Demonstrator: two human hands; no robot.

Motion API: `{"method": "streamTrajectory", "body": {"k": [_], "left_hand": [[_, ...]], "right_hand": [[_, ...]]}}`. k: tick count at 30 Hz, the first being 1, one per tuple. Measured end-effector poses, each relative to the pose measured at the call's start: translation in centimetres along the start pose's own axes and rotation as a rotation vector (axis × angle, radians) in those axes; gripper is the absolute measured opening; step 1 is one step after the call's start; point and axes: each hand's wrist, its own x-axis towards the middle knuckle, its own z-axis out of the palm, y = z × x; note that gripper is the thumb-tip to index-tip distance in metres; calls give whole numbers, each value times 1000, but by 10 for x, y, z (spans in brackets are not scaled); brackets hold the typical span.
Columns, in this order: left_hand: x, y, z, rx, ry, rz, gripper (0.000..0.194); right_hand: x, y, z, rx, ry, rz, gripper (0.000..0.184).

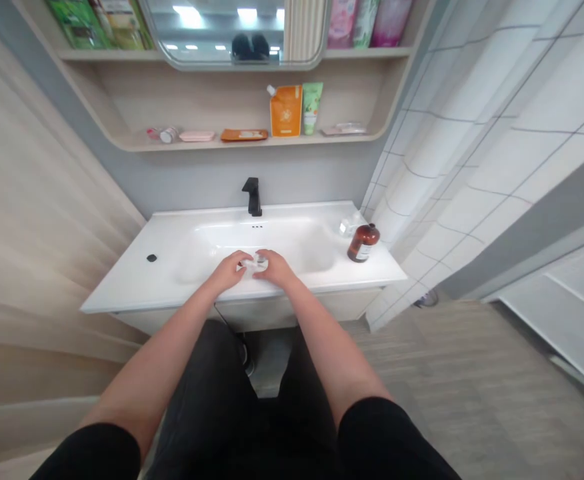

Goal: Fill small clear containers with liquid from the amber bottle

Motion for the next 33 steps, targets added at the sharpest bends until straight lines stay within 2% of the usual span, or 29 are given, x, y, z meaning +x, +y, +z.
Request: {"method": "streamTrajectory", "body": {"k": [2,5,10,13,15,18,20,22,24,26,27,28,30,31,33], "left_hand": [[0,0,0,-13,24,-28,34],[0,-1,0,25,6,-120,29],[-2,-2,-2,45,10,-48,24],[-2,1,0,17,22,-28,23],[-1,4,0,-38,58,-52,24],[1,9,-10,-128,205,-165,24],[-4,9,-32,-137,330,-248,26],[-18,5,-68,-71,456,-298,32],[-41,-1,-116,80,623,-353,36],[-68,-8,-169,162,705,-394,38],[-81,-13,-194,277,732,-444,40],[-93,-17,-217,414,718,-510,41],[-112,-27,-249,641,609,-600,42],[-119,-32,-258,718,565,-644,40],[-126,-42,-264,799,477,-716,39]], "right_hand": [[0,0,0,6,1,-3,76],[0,0,0,10,7,-13,76],[0,2,-1,10,7,-50,76],[0,3,-3,67,0,-14,78],[-1,2,-4,142,-13,5,82],[-2,-1,-5,260,-26,24,99],[-2,-2,-6,301,-7,60,100],[-2,-1,-6,311,17,91,86],[0,1,-5,303,22,97,70],[1,3,-5,287,21,94,59],[2,5,-5,282,22,93,55],[3,6,-4,281,25,92,52],[4,8,-4,285,37,91,48],[4,8,-3,287,42,90,47],[4,7,-4,285,50,93,46]]}}
